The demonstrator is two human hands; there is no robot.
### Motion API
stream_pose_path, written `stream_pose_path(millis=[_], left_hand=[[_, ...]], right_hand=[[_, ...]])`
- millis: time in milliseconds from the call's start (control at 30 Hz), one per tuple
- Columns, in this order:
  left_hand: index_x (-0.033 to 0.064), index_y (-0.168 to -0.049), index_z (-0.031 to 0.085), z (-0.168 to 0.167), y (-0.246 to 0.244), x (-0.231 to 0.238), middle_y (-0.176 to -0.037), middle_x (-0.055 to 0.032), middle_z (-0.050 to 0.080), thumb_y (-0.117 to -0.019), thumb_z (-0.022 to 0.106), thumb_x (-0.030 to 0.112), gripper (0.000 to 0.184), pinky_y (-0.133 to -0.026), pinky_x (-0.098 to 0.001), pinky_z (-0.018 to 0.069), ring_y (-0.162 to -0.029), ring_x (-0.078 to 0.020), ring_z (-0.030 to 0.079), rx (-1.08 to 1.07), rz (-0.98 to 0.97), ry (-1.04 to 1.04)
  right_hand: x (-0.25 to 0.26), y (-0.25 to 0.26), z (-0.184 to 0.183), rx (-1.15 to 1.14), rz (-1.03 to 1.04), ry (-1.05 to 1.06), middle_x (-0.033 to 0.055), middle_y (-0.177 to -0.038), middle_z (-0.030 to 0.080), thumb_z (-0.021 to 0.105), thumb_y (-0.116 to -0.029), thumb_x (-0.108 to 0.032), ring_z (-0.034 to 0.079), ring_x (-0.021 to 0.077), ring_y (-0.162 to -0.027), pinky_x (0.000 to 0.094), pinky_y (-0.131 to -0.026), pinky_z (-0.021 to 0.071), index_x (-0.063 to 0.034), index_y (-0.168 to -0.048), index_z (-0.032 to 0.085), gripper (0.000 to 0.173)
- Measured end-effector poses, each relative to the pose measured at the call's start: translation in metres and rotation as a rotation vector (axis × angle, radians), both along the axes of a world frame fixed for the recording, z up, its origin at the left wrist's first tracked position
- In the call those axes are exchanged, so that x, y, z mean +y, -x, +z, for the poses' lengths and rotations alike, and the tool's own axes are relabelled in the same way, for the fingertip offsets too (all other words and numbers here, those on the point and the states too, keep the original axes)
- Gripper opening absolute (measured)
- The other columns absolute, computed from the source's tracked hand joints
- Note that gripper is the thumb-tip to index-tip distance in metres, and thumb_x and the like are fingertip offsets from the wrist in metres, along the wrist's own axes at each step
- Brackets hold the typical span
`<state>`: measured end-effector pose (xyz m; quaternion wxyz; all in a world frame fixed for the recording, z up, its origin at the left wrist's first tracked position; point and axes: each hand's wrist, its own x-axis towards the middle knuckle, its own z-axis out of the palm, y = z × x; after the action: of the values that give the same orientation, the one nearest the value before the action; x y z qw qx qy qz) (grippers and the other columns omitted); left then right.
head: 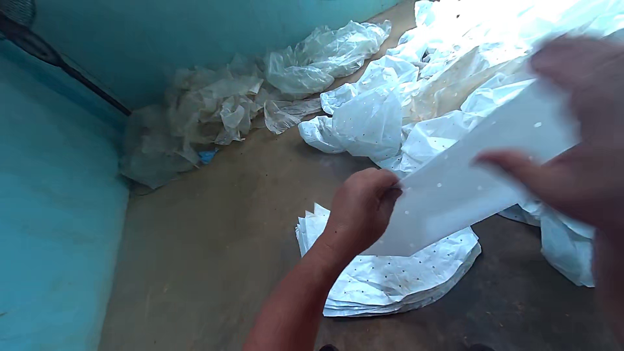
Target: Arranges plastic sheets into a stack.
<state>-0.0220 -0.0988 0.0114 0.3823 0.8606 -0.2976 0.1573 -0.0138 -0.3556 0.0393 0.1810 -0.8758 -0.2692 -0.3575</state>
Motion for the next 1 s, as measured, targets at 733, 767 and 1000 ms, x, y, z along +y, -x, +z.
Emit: stream_pose_path(millis=[733, 767, 1000], left_hand=[[0.0024, -0.093, 0.074, 0.033, 0.013, 0.037, -0.085, -0.0073, 0.071, -0.088, 0.066, 0.0, 0.01, -0.086, -0.0431, 0.0513, -0.084, -0.0191, 0.067, -0.178, 0.116, -0.151], [0.0018, -0.092, 0.074, 0.033, 0.016, 0.033, -0.084, -0.0071, 0.071, -0.0887, 0.066, 0.0, 0.009, -0.084, -0.0403, 0.0523, -0.083, -0.0179, 0.067, -0.186, 0.121, -0.107], [-0.0051, -0.113, 0.068, 0.037, 0.025, 0.003, -0.105, -0.0134, 0.072, -0.0944, 0.069, 0.011, 0.025, -0.095, -0.0355, 0.0518, -0.101, -0.0178, 0.067, -0.361, 0.062, 0.222]], right_hand=[[0.002, -0.01, -0.008, 0.185, 0.274, -0.053, 0.0042, -0.089, 0.072, 0.058, -0.0972, -0.027, 0.069, 0.0192, -0.092, 0.0594, -0.105, 0.0427, -0.0086, -0.088, 0.075, 0.027], [0.004, -0.007, -0.006, 0.199, 0.262, -0.042, 0.0059, -0.089, 0.072, 0.057, -0.0968, -0.028, 0.069, 0.0219, -0.092, 0.0601, -0.101, 0.0437, -0.0075, -0.089, 0.075, 0.028], [0.038, 0.022, 0.009, 0.111, 0.272, -0.24, 0.0002, -0.091, 0.072, 0.063, -0.0977, -0.022, 0.065, -0.0018, -0.086, 0.0166, -0.081, 0.0539, -0.0053, -0.097, 0.075, 0.021]])
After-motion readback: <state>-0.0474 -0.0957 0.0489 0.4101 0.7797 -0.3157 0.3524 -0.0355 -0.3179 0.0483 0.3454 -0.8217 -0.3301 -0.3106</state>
